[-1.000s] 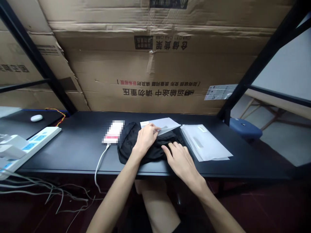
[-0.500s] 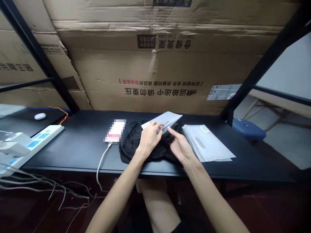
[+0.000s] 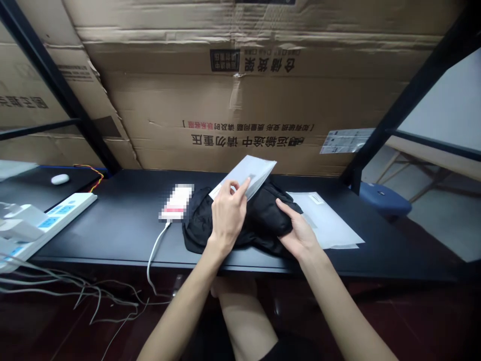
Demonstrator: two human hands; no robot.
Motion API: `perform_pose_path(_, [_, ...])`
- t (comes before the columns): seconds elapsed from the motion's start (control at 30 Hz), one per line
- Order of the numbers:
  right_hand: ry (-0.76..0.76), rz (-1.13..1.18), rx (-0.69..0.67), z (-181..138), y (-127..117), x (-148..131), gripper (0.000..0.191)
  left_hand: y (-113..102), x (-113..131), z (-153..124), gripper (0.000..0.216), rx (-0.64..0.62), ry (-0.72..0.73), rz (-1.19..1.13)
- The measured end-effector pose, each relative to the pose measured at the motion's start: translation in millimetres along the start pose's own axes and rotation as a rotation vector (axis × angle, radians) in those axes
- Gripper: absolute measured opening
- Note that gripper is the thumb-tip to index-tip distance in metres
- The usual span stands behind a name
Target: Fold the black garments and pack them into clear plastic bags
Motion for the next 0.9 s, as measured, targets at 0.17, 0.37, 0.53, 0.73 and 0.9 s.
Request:
perform_pose_path(0.17, [-0.039, 0.085, 0.206, -12.4, -12.6, -10.2, 0.020, 11.6, 2.2, -9.9, 0.046, -0.184, -0.072, 0.022])
perform_pose_path(0.37, [0.025, 0.023, 0.204, -13.7, -20.0, -14.0, 0.013, 34.8, -0.8, -28.9, 0.042, -0.454, -0.092, -0.012])
perform_pose_path(0.53, [0.074, -0.201, 0.089, -2.9, -19.3, -4.9, 0.025, 36.8, -4.7, -30.6, 0.038, -0.484, -0.113, -0.090])
perform_pose_path(0.73, [-0.104, -0.600, -0.086, 6.9, -13.5, 3.3, 0.046, 33.9, -22.2, -26.7, 0.028, -0.489, -0.235, -0.392])
perform_pose_path(0.9, [-0.102, -0.695, -0.113, 7.6, -12.7, 3.1, 0.046, 36.0, -32.3, -27.5, 0.034, -0.422, -0.285, -0.526])
Point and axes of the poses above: each hand's wrist, its own z-axis towards the middle knuckle, its own y-axis out of the palm, x = y × z, the point moved 3 cm from there along z, towards the middle knuckle, and after that the axes turned 4 degrees about y, right-handed, at the moved point
